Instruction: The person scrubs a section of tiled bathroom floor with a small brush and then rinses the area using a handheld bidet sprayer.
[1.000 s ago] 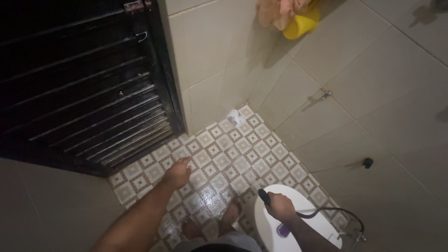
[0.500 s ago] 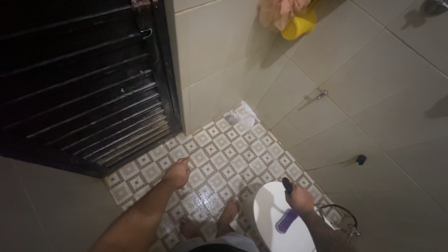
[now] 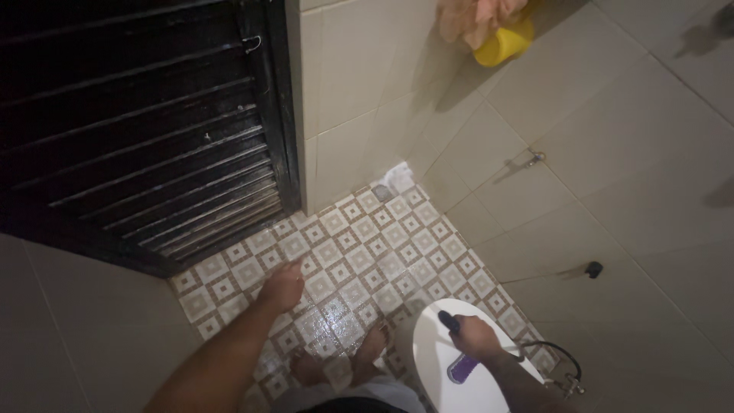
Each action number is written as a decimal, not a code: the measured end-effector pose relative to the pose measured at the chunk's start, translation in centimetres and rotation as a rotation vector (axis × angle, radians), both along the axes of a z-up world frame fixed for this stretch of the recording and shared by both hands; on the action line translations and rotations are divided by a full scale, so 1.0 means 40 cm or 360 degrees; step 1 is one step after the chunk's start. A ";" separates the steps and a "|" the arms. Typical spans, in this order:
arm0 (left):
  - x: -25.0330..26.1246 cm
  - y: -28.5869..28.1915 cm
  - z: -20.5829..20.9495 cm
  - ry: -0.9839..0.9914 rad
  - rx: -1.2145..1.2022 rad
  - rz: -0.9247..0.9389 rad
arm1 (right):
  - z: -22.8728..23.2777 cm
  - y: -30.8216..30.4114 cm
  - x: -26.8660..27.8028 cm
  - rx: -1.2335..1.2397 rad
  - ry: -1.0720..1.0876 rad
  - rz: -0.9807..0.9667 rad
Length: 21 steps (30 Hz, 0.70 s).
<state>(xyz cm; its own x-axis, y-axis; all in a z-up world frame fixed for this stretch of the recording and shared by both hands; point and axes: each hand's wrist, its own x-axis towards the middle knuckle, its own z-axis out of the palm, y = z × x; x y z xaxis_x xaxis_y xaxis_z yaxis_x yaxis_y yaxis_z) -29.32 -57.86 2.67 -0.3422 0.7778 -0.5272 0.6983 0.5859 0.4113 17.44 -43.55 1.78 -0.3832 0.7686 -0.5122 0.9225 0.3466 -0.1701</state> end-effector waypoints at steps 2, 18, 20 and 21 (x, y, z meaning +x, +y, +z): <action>-0.001 -0.012 -0.028 -0.0049 -0.0063 0.0058 | 0.019 -0.012 -0.044 -0.0085 -0.0093 0.0048; 0.102 -0.209 -0.212 0.0011 -0.0049 0.0542 | -0.045 0.023 -0.128 -0.0442 0.0242 0.0934; 0.142 -0.250 -0.241 0.0039 -0.0082 0.0650 | -0.050 0.025 -0.139 -0.0485 0.0313 0.0996; 0.165 -0.277 -0.255 0.0051 -0.0099 0.0703 | -0.048 0.023 -0.145 -0.0499 0.0348 0.1047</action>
<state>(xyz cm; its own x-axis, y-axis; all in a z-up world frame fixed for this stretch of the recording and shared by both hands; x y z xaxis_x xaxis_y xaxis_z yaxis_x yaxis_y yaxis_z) -22.72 -68.92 -7.55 -0.6513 0.5205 -0.5522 0.3873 0.8538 0.3480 11.63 -42.61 -0.16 -0.8301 0.1780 -0.5285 0.4765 0.7187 -0.5064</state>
